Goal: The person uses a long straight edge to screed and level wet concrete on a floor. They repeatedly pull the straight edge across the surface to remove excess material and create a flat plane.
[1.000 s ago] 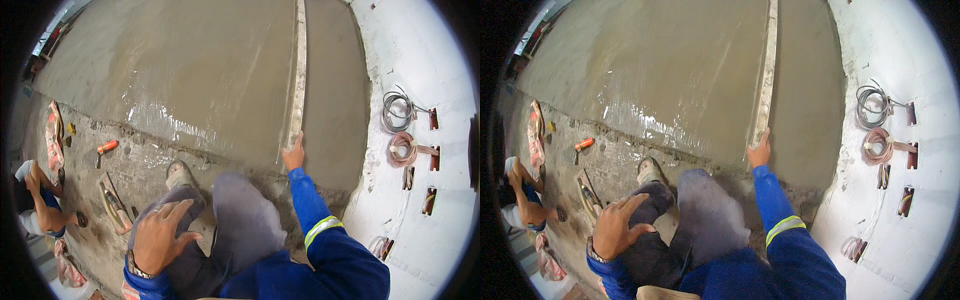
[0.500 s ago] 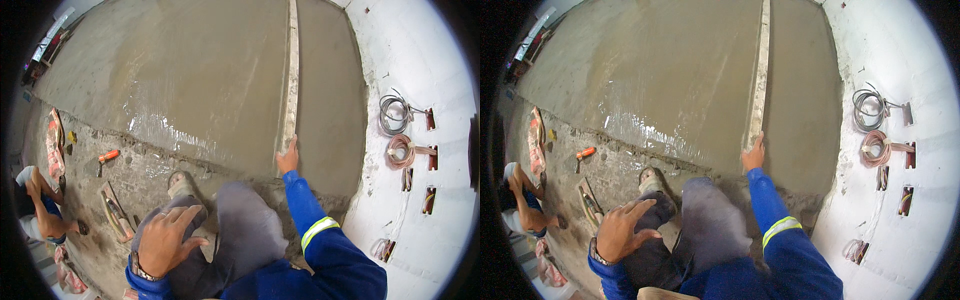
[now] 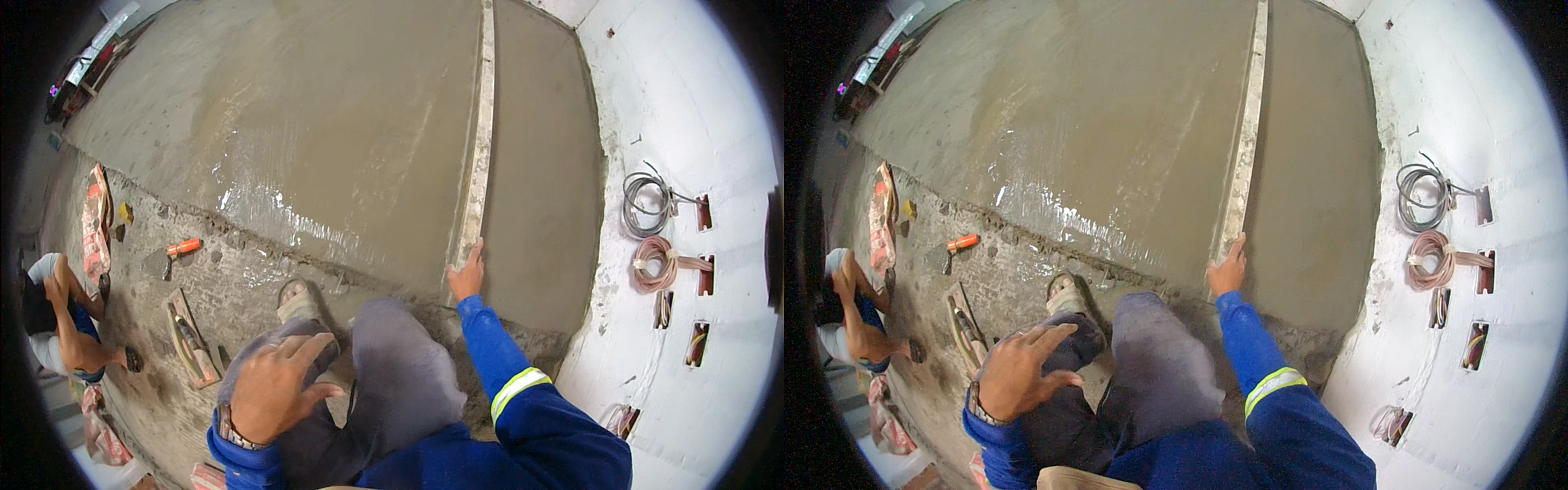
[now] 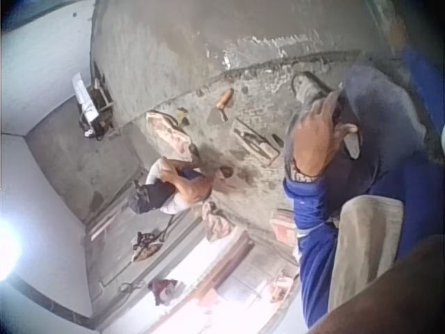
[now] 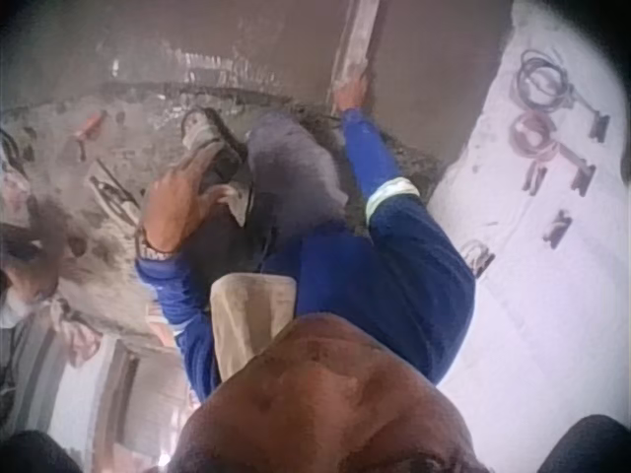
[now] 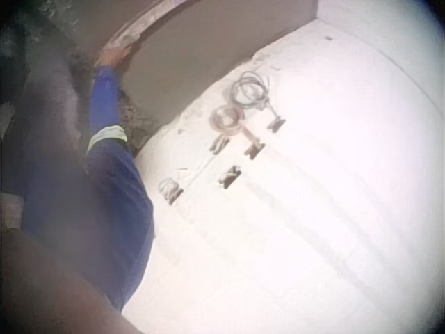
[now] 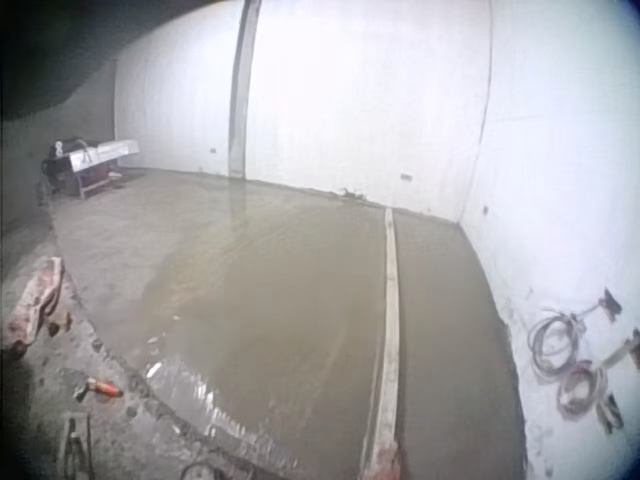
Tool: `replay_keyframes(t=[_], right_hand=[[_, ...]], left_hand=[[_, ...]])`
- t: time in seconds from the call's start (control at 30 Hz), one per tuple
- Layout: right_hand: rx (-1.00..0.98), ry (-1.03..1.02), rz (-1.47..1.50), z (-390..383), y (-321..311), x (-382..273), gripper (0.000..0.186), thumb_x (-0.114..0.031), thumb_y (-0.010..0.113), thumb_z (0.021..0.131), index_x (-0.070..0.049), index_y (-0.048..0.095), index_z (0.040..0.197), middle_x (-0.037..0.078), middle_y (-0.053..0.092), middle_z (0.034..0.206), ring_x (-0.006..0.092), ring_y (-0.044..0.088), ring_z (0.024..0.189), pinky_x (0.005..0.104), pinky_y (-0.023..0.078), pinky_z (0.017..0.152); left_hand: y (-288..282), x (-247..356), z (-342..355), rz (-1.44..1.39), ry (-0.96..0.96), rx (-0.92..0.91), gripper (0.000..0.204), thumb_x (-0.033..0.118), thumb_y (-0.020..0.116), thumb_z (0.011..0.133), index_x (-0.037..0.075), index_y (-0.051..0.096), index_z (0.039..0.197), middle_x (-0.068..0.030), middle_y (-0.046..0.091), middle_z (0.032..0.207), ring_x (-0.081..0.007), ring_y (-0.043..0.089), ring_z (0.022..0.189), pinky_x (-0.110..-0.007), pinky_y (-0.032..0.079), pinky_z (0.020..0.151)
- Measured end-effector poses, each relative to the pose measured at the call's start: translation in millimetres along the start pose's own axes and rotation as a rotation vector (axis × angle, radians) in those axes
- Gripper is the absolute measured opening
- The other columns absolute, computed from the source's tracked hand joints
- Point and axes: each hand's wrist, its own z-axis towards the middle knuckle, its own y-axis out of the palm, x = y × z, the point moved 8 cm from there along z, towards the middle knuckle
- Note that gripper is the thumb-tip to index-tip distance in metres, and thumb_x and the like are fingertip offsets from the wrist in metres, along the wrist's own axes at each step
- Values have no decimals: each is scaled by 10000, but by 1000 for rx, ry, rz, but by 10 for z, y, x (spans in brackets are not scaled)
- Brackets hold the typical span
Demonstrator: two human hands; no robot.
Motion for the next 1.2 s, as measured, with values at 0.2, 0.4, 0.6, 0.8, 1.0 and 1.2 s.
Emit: replay_keyframes(t=[0.2,0.4,0.6,0.8,1.0,1.2], right_hand=[[35,-55,7,209,33,-107,1044,-80,713,729,-10,56,1537,311,490,1300,477,462,1199,499,376,1046],[26,-78,18,83,54,-107,1048,-84,719,730,10,50,1531,320,489,1299,476,462,1201,496,385,1036],[-32,-15,2,59,113,-155,1054,-86,725,728,7,51,1532,330,468,1335,478,463,1212,489,385,1045],[12,-75,22,199,113,-214,1056,-73,728,723,-3,55,1534,334,443,1366,493,446,1237,490,374,1060],[-43,-20,18,-15,186,-286,1054,-72,726,717,10,61,1530,340,456,1340,500,447,1228,497,362,1068],[0,-65,10,150,236,-285,1075,-73,732,709,3,47,1535,343,476,1299,503,458,1205,497,356,1069]], left_hand=[[1,48,41,20,43,30,662,448,740,755,90,552,1280,-139,657,1083,-346,638,952,-426,506,805],[-30,-13,92,-1,-31,-15,650,447,735,760,89,556,1272,-138,659,1073,-347,639,944,-423,508,796],[-38,10,119,6,25,11,641,439,738,756,90,562,1264,-133,661,1057,-345,642,939,-422,508,791],[-64,4,145,-7,6,-3,653,444,737,753,91,558,1272,-129,656,1083,-343,639,958,-420,509,798],[-68,-89,80,-4,-31,5,660,431,748,747,96,553,1281,-133,652,1083,-342,637,962,-417,510,799],[-40,-42,101,-4,19,1,653,418,755,745,88,560,1274,-133,656,1085,-341,637,962,-423,508,810]])
